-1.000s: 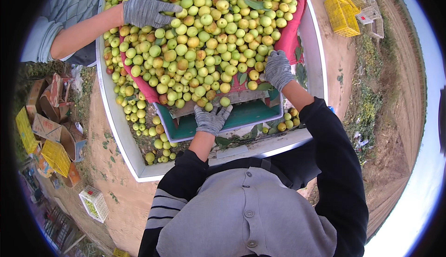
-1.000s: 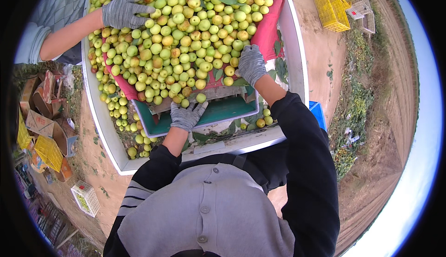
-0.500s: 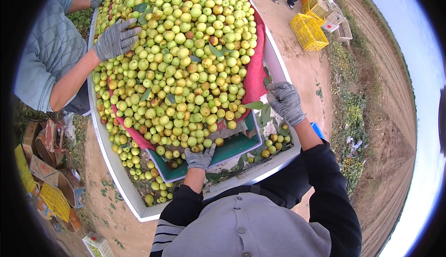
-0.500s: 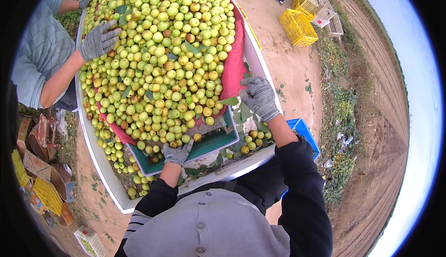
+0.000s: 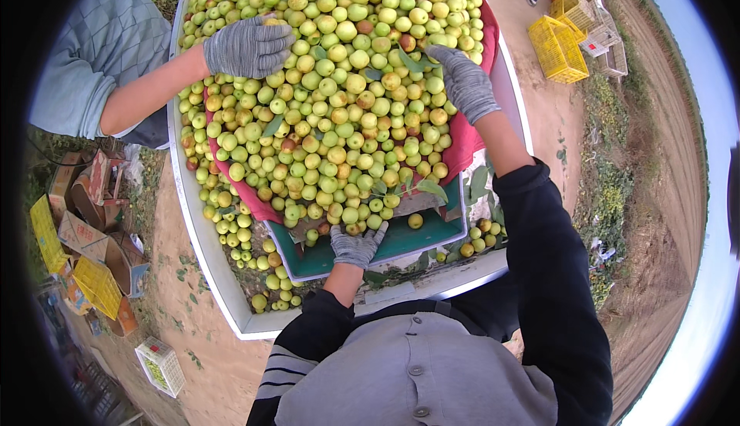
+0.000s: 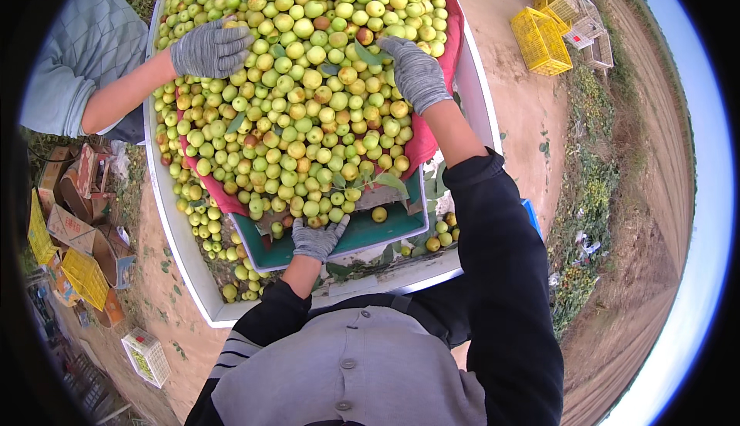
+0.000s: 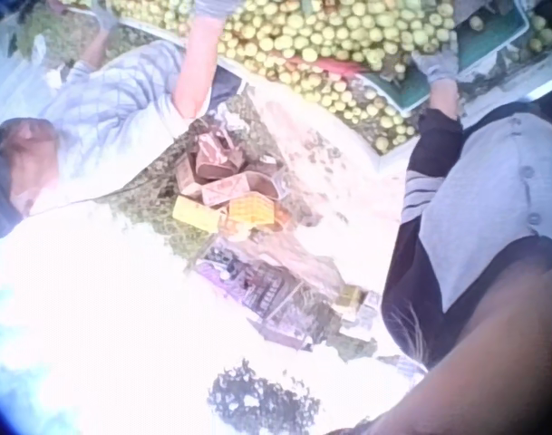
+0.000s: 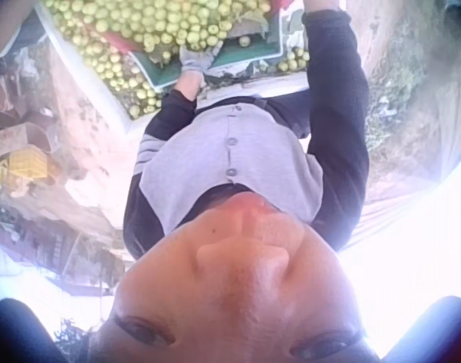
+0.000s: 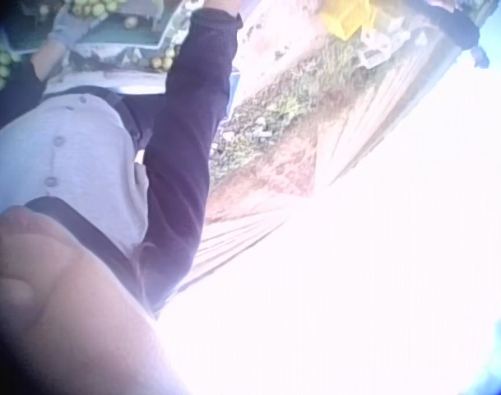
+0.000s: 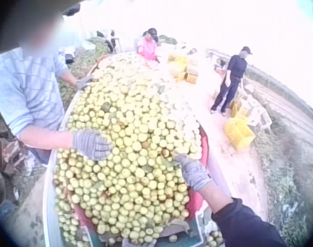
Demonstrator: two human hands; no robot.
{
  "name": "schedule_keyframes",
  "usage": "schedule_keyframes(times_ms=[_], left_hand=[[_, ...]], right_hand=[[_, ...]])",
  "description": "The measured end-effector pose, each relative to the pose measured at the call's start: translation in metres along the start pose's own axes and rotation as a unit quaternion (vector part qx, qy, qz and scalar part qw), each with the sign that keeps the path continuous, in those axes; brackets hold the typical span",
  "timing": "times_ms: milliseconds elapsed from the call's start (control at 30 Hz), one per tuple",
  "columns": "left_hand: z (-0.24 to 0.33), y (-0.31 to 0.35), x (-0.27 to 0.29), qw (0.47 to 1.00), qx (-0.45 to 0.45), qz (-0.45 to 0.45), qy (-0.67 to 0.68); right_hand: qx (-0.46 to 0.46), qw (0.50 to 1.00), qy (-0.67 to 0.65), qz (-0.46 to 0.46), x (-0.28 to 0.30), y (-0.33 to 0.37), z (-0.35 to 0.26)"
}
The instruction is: The person sorts green apples by hand from a large red bin onto a green conveyor belt. They repeatedly scoop and place apples, occasionally removing leaves, while a coworker assists nearby. The apples move along the belt into a collection area.
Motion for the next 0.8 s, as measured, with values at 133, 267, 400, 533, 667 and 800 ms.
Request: schedule_keyframes(times_ms=[133,267,400,533,667,800], left_hand=[[0.000,0.000,0.000,1.000,0.003,-0.007,0.022],[-0.001,-0.001,-0.001,1.000,-0.008,-0.014,0.014],[-0.002,0.001,0.000,1.000,-0.016,-0.002,-0.008],[0.000,0.000,0.001,1.000,-0.023,0.011,0.006],[-0.011,0.017,0.001,0.996,-0.007,0.083,0.020],[-0.037,0.064,-0.040,0.960,0.113,-0.009,-0.258]], right_hand=[[-0.034,0.973,0.151,-0.169,-0.061,-0.076,-0.007],[-0.072,0.974,0.115,-0.182,-0.051,-0.099,0.003],[0.007,0.994,0.065,-0.090,-0.056,-0.126,-0.021],[0.053,0.980,0.145,-0.127,-0.098,-0.146,-0.053],[0.000,0.980,0.092,-0.175,-0.094,-0.138,-0.043],[-0.162,0.918,-0.357,-0.052,-0.042,-0.051,0.000]])
Point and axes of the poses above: each hand's wrist, its own y-axis away from the middle knuckle, its own x-axis out of the back of the hand, z = x × y, the point moved 7 cm from there along -y, towards the middle knuckle, and after that the axes turned 14 degrees about x, right-handed, at the moved point
